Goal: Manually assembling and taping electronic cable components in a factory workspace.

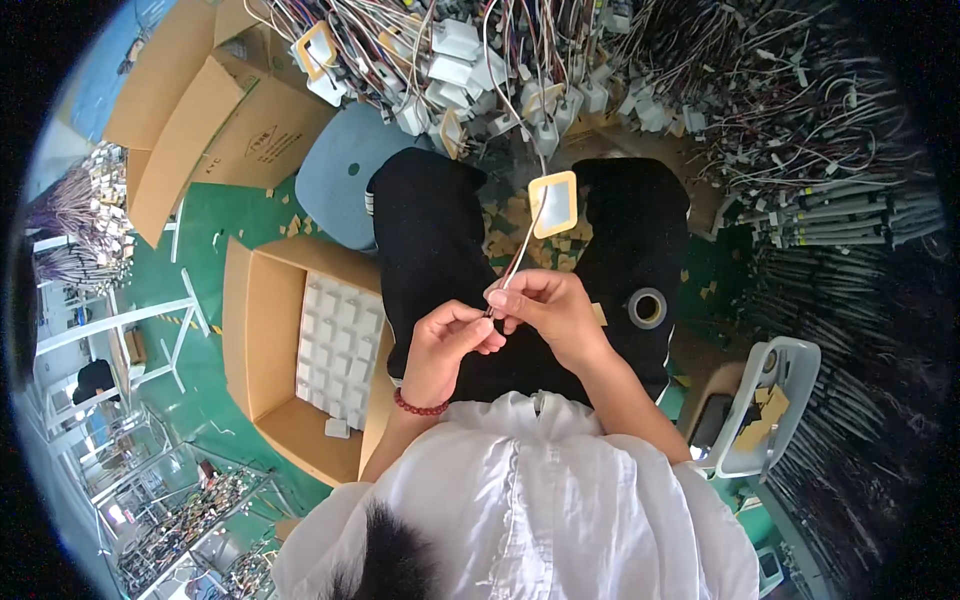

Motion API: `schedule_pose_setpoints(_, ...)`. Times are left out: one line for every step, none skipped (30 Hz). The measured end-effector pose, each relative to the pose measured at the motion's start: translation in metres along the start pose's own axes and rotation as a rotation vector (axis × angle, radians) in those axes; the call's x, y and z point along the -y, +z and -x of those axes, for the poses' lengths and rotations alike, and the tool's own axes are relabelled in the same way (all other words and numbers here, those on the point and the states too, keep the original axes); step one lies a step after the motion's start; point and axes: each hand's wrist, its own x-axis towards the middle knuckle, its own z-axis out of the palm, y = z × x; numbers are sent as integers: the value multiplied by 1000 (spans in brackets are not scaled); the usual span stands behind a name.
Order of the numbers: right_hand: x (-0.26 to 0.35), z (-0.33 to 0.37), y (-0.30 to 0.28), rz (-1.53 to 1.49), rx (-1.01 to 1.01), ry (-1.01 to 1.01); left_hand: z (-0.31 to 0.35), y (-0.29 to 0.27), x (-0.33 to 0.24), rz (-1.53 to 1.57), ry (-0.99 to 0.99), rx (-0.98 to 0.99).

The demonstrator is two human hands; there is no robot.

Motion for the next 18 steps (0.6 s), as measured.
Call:
schedule_pose_setpoints(2,2,2,9,-15,-19,0,-2,-1,29,-30,63)
schedule_pose_setpoints(3,3,3,16,-32,-39,0,-4,-2,55,-61,128)
schedule_pose_setpoints(4,3,2,14,-33,-40,-1,-7,-5,186,-101,186)
schedule_pose_setpoints(5,4,0,-52,-14,15,-3,-8,-8,317,-141,244)
schedule_pose_setpoints(6,5,0,-116,9,72,-3,-7,-13,276,-142,255)
schedule_pose_setpoints(7,7,3,-118,13,74,-7,-8,-10,304,-135,302)
schedule_pose_setpoints(8,8,6,-151,12,102,-12,-10,-5,332,-127,350)
schedule_pose_setpoints(8,9,8,-184,11,128,-17,-8,-2,457,-182,382)
schedule_pose_setpoints(6,8,10,-185,14,128,-16,-5,-1,551,-186,480)
schedule_pose_setpoints(3,8,11,-123,-24,61,-14,-2,0,645,-188,577)
schedule_pose_setpoints(0,8,11,-60,-67,-4,-13,7,1,771,-198,634)
schedule_pose_setpoints(-1,8,12,-46,-94,-29,-11,14,-4,769,-231,556)
schedule_pose_setpoints(-3,9,12,-46,-95,-27,-8,18,-6,767,-264,477)
schedule_pose_setpoints(-6,10,13,-18,-111,-68,-6,18,-6,829,-259,502)
schedule_pose_setpoints(-8,10,14,10,-127,-108,-5,17,-4,830,-258,500)
schedule_pose_setpoints(-9,11,16,10,-124,-106,-4,16,-1,938,-254,539)
schedule_pose_setpoints(-10,11,17,35,-127,-130,-4,15,1,1046,-248,577)
schedule_pose_setpoints(-11,11,18,61,-130,-153,-4,15,4,1047,-247,574)
